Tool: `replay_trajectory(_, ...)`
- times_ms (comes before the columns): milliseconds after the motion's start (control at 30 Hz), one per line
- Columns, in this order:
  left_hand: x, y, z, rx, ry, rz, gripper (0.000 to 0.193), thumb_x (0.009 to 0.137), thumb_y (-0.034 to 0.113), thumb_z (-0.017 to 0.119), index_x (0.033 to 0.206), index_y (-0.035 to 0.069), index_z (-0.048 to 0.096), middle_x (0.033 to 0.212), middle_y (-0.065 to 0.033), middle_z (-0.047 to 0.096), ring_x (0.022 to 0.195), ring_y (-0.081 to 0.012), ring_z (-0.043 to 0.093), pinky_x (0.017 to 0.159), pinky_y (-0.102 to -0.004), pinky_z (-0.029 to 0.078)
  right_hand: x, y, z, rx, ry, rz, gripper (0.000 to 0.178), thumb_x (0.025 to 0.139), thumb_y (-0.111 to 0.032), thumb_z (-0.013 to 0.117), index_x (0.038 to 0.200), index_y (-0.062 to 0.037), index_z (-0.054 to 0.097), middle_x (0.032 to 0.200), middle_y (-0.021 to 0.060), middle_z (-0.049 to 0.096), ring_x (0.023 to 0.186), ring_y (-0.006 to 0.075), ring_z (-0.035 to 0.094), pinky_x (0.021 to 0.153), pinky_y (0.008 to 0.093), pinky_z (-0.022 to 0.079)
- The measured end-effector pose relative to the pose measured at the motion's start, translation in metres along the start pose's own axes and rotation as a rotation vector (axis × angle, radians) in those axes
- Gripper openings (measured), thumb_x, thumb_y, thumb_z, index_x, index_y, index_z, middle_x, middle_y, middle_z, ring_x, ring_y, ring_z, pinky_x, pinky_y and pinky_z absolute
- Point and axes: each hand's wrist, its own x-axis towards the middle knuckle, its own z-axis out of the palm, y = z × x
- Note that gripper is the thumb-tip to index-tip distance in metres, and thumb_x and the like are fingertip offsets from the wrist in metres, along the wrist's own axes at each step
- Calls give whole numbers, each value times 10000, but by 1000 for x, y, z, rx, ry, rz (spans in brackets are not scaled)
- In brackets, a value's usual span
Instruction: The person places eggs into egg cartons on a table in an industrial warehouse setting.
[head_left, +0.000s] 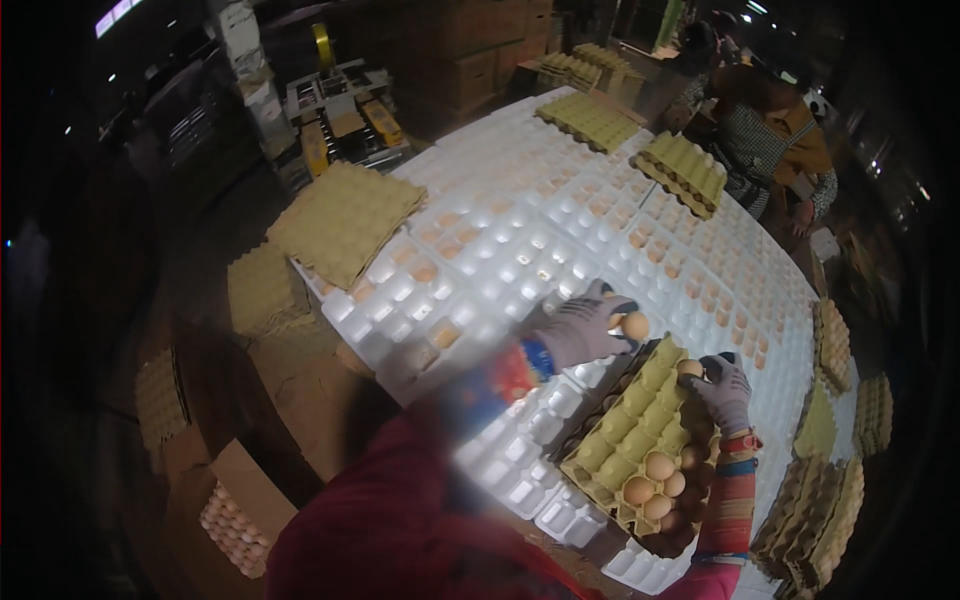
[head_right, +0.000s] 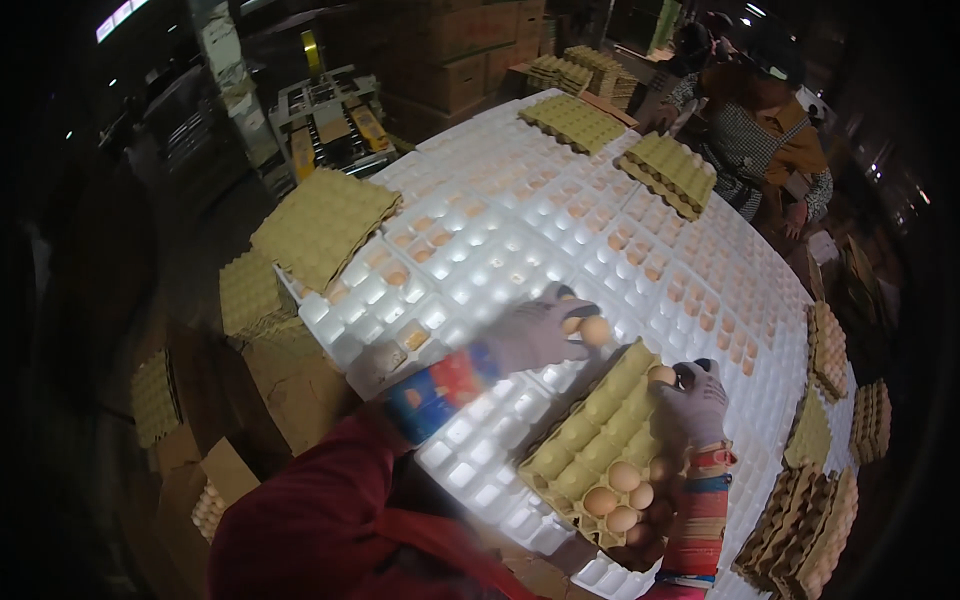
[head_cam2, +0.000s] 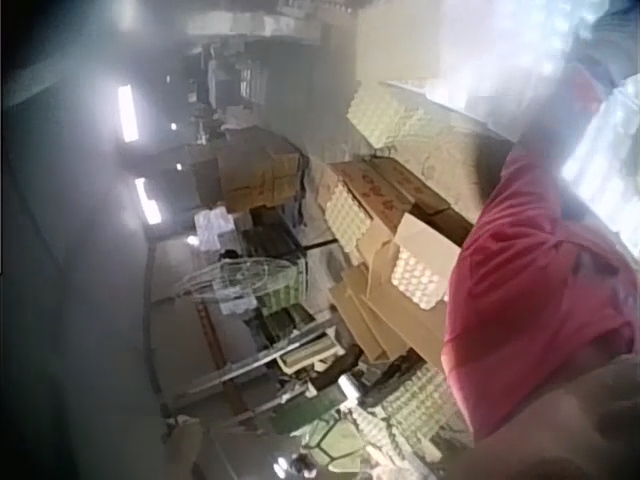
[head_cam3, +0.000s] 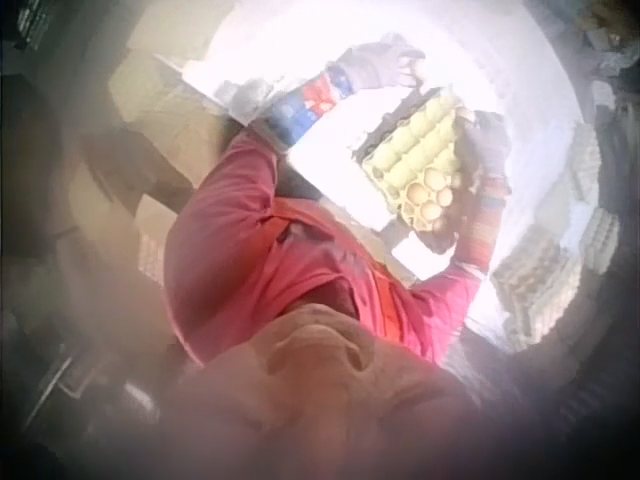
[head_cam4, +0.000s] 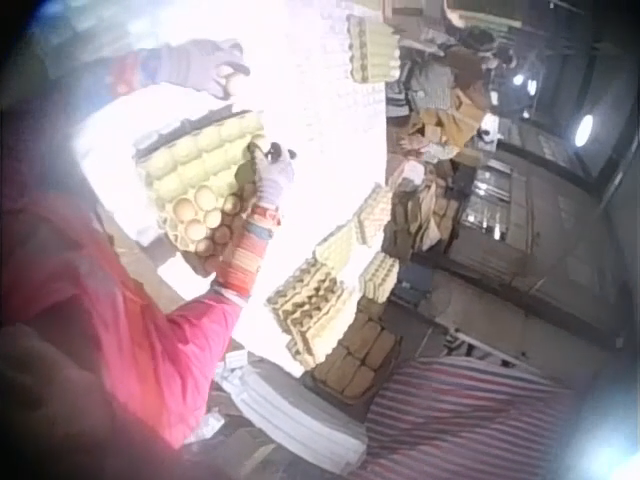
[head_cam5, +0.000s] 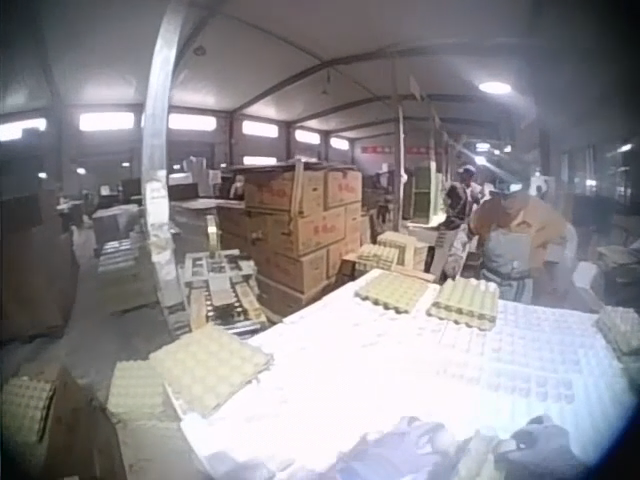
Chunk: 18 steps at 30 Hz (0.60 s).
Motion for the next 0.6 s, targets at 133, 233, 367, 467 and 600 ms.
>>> replay_trajectory(133,-97,-122,-60,308,363,-201,646,704,450,793,1243,152,595,1219,-165,491,1064,-324,573,883,-413,510,11,-14,4,223,186,-60,385,690,-262,785,1013,-74,693,987,91,600,884,270,627,792,336,507)
replay_trajectory(233,-142,-199,-96,595,536,-401,527,704,325,781,1179,166,620,1184,-139,509,1017,-334,581,799,-433,519,29,-112,23,272,129,-360,421,680,-278,797,1031,-72,689,1007,90,609,901,258,637,797,345,517)
replay_trajectory(367,-146,-234,-113,727,362,-494,403,791,222,666,1183,172,588,1153,-134,497,996,-339,560,744,-460,492,35,-247,93,175,-194,-534,494,672,-379,800,1082,-131,682,1045,105,587,860,245,645,771,364,530)
replay_trajectory(467,-163,-242,-107,641,470,-388,417,812,194,626,1225,172,577,1156,-135,497,1014,-330,560,754,-458,492,23,-319,137,132,-241,-557,485,742,-426,715,1160,-191,642,1143,113,553,972,295,625,831,409,515)
replay_trajectory(600,-175,-229,-113,510,378,-441,470,828,236,615,1289,166,552,1197,-115,507,1005,-320,577,809,-449,495,27,-351,201,42,-212,-524,419,814,-364,654,1203,-215,607,1255,108,519,1032,318,619,856,430,509)
